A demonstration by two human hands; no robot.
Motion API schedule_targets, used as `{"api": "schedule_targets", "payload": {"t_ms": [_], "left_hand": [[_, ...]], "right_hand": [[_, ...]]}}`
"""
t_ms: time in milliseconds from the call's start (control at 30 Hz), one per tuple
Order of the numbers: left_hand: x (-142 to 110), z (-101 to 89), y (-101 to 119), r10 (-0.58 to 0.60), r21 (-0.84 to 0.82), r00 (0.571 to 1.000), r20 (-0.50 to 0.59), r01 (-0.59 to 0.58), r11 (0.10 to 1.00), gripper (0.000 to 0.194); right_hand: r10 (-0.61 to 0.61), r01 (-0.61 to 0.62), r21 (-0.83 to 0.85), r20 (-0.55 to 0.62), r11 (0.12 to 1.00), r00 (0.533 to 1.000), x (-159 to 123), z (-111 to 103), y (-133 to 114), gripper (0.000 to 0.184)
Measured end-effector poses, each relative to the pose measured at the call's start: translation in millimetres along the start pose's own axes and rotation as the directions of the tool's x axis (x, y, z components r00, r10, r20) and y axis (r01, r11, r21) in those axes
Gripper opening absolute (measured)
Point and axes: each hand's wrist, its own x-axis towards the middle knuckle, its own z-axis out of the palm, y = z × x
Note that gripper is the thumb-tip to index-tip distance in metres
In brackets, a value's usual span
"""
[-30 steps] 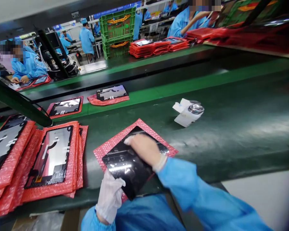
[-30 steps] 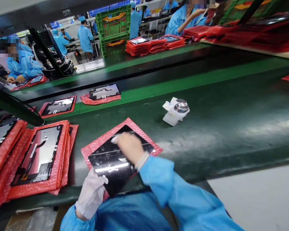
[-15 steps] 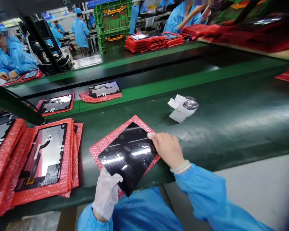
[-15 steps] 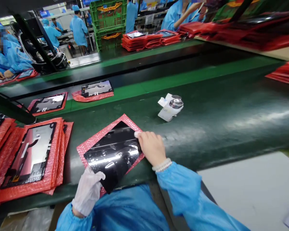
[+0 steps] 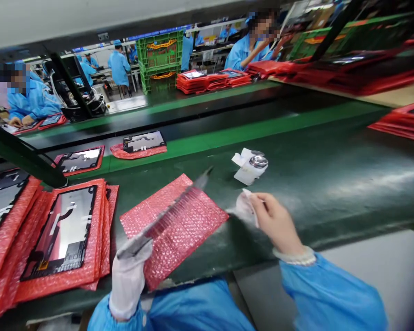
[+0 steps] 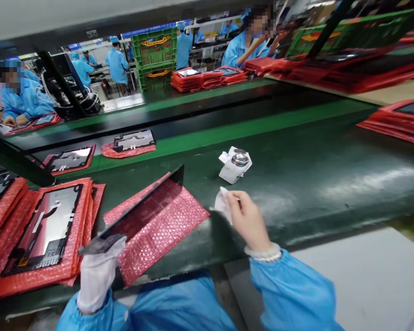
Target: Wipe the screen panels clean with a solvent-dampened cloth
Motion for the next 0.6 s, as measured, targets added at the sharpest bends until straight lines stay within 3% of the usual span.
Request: {"api": "schedule_targets", "payload": {"t_ms": [67,167,200,267,333,400,433,500,600], "left_hand": [[8,2.3,-5,0.149,0.153,0.977,0.152,-0.172,0.973,0.048],[17,9.4,-18,0.213,0.356,0.926,0.310,-0.321,0.878,0.064],[18,10.5,-23,0.172,0.450,0.940,0.296,-0.296,0.843,0.070],[16,10.1,-33,0.046,0.625,0.987,0.152,-0.132,0.770,0.076],[11,8.4,-41,-0.048,0.698,0.999,-0.021,0.049,0.715,0.074],[6,8.8,-44,-0.094,0.634,0.988,-0.124,0.152,0.759,0.066],[3,10.2,-44,-0.108,0.587,0.982,-0.153,0.178,0.790,0.063],[-2,14.4,-41,-0.150,0.500,0.969,-0.195,0.230,0.835,0.057],[-3,17.8,-35,-0.228,0.303,0.951,-0.211,0.285,0.909,0.048]], "right_hand": [[0.039,-0.036,0.104,-0.021,0.994,0.999,6,-8,3,0.039],[-0.040,0.018,0.161,0.135,0.987,0.990,-7,3,-13,0.034],[-0.093,0.065,0.144,0.199,0.987,0.976,-15,11,-21,0.032],[-0.255,0.238,0.092,0.333,0.967,0.908,-32,29,-39,0.030],[-0.470,0.494,0.073,0.454,0.866,0.757,-47,49,-57,0.033],[-0.618,0.705,0.064,0.542,0.706,0.569,-55,68,-72,0.037],[-0.649,0.770,0.046,0.572,0.636,0.502,-55,78,-78,0.037],[-0.656,0.830,-0.030,0.598,0.557,0.461,-46,95,-84,0.032],[-0.627,0.832,-0.154,0.588,0.533,0.511,-14,115,-81,0.029]]}}
